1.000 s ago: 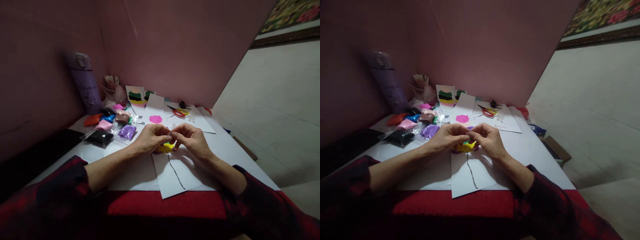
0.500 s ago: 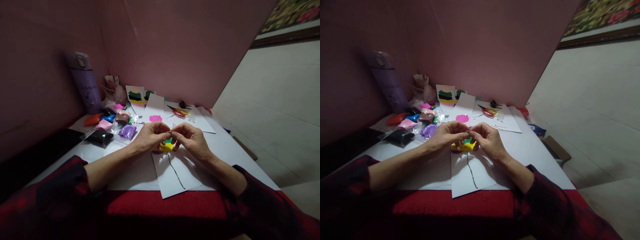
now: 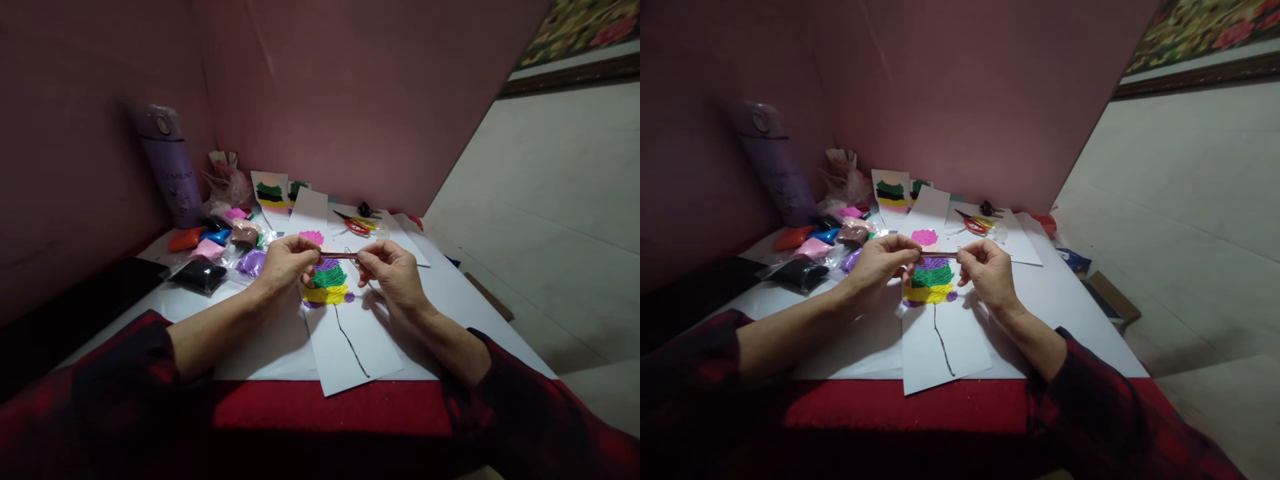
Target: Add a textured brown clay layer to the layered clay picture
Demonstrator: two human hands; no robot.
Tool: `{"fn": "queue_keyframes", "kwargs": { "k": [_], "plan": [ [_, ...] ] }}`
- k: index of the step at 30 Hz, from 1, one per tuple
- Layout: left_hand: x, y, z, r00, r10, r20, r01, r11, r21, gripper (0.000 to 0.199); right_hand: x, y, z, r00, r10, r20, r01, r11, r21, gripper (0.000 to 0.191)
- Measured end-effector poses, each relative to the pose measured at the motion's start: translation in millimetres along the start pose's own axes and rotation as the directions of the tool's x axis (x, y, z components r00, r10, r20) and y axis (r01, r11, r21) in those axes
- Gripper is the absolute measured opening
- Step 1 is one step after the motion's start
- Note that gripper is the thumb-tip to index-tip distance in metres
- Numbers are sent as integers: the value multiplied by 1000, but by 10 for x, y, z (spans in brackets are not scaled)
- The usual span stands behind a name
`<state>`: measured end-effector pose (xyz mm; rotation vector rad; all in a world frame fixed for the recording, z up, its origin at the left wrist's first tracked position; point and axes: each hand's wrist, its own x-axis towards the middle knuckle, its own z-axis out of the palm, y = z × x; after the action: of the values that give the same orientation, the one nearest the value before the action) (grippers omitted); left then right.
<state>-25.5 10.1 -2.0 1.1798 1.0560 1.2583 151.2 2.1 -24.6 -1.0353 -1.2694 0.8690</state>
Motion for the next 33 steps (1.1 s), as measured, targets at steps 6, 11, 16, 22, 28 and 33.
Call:
{"fn": "queue_keyframes", "kwargs": {
  "k": [6,11,16,22,28,33],
  "plan": [
    [-2,-55,-52,993,-15,115,20,999,-39,4,13,40,-13,999,37,37,-37,999,21,24],
    [-39,-55,-62,972,-38,233,43,999,-16,14,-15,21,4,991,34,131,-39,999,37,24],
    [-10,-84,-66,971,14,240,-10,1000,-20,23,-49,-26,11,972,9,234,-25,998,63,22],
    [60,-192,-59,975,-86,205,100,993,-59,30,-76,-67,19,956,-2,292,-19,997,69,19],
    [49,-152,-48,977,-71,201,82,996,-45,12,-79,-43,30,968,-6,252,-17,996,88,20],
    [36,-97,-26,983,-77,164,76,997,9,5,-68,-21,11,973,6,232,-23,997,69,18]
  ]
}}
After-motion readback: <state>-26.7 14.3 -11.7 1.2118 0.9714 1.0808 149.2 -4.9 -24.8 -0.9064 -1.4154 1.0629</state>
